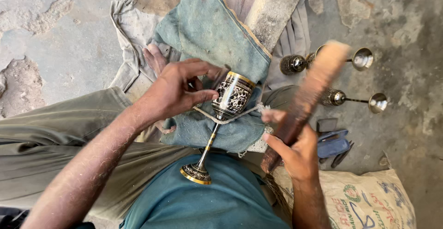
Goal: The person sits on the floor and uses a hammer and chisel to engrave a decorative pattern onto the bowl of a metal goblet. The person repeatedly strikes the chisel against the metal surface to create the design.
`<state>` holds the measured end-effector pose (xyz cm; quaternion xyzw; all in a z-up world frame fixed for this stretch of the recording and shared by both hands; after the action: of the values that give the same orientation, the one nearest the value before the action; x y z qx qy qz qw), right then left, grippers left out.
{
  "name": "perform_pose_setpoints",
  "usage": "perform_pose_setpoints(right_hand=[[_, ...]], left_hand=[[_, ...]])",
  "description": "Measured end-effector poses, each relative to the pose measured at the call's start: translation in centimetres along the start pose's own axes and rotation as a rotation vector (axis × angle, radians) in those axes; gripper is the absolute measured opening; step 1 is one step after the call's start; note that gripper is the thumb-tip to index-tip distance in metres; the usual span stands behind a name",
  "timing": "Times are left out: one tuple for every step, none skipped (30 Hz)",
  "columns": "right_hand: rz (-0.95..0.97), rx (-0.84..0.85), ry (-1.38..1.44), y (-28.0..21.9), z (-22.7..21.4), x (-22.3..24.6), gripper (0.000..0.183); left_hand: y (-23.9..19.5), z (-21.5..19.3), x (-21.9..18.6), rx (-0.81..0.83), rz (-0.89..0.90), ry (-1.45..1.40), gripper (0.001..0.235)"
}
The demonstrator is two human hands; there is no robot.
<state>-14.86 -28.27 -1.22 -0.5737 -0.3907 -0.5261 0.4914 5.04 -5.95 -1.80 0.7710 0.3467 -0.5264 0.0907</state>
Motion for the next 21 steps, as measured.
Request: perform_pose_setpoints(right_hand=[[0.064, 0.004, 0.036, 0.9, 0.8, 0.6, 0.052], [0.128, 0.007, 0.073, 1.7, 1.7, 1.1, 0.054], [0.193, 0.011, 0.108, 2.2, 2.7, 1.4, 0.056], [0.226, 0.005, 0.179, 2.6, 3.6, 1.8, 0.052], [0.259, 0.003, 0.254, 2.9, 4.5, 2.0, 0.048], [0.291, 0.001, 0.328, 3.3, 5.2, 2.2, 0.044], [0.298, 0.007, 0.364, 3.6, 5.6, 2.5, 0.045], [0.305, 0.014, 0.399, 4.0, 5.6, 2.7, 0.045], [0.311, 0.01, 0.437, 4.1, 5.6, 2.7, 0.045], [0.329, -0.003, 0.421, 4.2, 5.4, 2.3, 0.046], [0.343, -0.017, 0.407, 4.4, 5.3, 1.7, 0.047], [0.358, -0.031, 0.393, 4.4, 5.1, 1.3, 0.047], [0.362, -0.026, 0.404, 4.4, 4.8, 1.2, 0.047], [0.366, -0.022, 0.414, 4.3, 4.6, 1.1, 0.047], [0.374, -0.012, 0.421, 4.1, 4.5, 1.1, 0.047], [0.337, -0.036, 0.365, 3.6, 4.1, 1.5, 0.047], [0.305, -0.054, 0.306, 2.8, 3.7, 2.1, 0.047], [0.273, -0.072, 0.248, 1.9, 3.5, 2.6, 0.048], [0.237, -0.061, 0.235, 1.1, 3.1, 3.4, 0.05], [0.202, -0.05, 0.222, 0.3, 2.5, 4.4, 0.052], [0.165, -0.041, 0.21, -0.7, 2.2, 4.9, 0.055]], left_hand=[[-0.3, 0.0, 0.0, -0.014, 0.016, -0.031, 0.047], [-0.6, 0.0, -0.1, -0.028, 0.032, -0.061, 0.047], [-0.8, 0.1, -0.2, -0.044, 0.048, -0.093, 0.048], [-0.9, 0.1, -0.4, -0.07, 0.074, -0.092, 0.048], [-1.0, -0.1, -0.6, -0.099, 0.096, -0.087, 0.048], [-1.1, -0.3, -0.9, -0.128, 0.119, -0.081, 0.048], [-1.4, -0.5, -1.2, -0.151, 0.145, -0.081, 0.046], [-1.6, -0.7, -1.5, -0.173, 0.171, -0.081, 0.044], [-1.8, -0.7, -2.0, -0.187, 0.2, -0.081, 0.042], [-1.9, -0.7, -2.4, -0.2, 0.221, -0.048, 0.042], [-2.0, -0.8, -3.0, -0.212, 0.245, -0.012, 0.042], [-2.1, -0.9, -3.5, -0.224, 0.27, 0.023, 0.041], [-2.1, -1.1, -4.0, -0.219, 0.303, 0.05, 0.042], [-2.1, -1.4, -4.3, -0.213, 0.338, 0.076, 0.043], [-2.1, -1.5, -4.7, -0.211, 0.368, 0.1, 0.044], [-1.8, -1.6, -5.1, -0.199, 0.426, 0.077, 0.042], [-1.3, -1.6, -5.5, -0.191, 0.479, 0.051, 0.041], [-0.8, -1.6, -5.9, -0.183, 0.532, 0.025, 0.04], [-0.4, -1.2, -6.5, -0.148, 0.604, 0.015, 0.037], [0.0, -0.8, -7.3, -0.112, 0.675, 0.004, 0.034], [0.3, -0.4, -8.1, -0.073, 0.747, -0.005, 0.032]])
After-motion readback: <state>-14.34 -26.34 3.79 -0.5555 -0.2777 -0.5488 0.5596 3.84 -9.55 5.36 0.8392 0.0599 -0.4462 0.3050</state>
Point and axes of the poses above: each hand's wrist, its own y-axis towards the middle knuckle, its own z-axis out of the palm, x = y × z, the point moved 8 cm from there along y, towards the middle knuckle, and after that the axes turned 10 degrees about y, right-handed, at the moved point
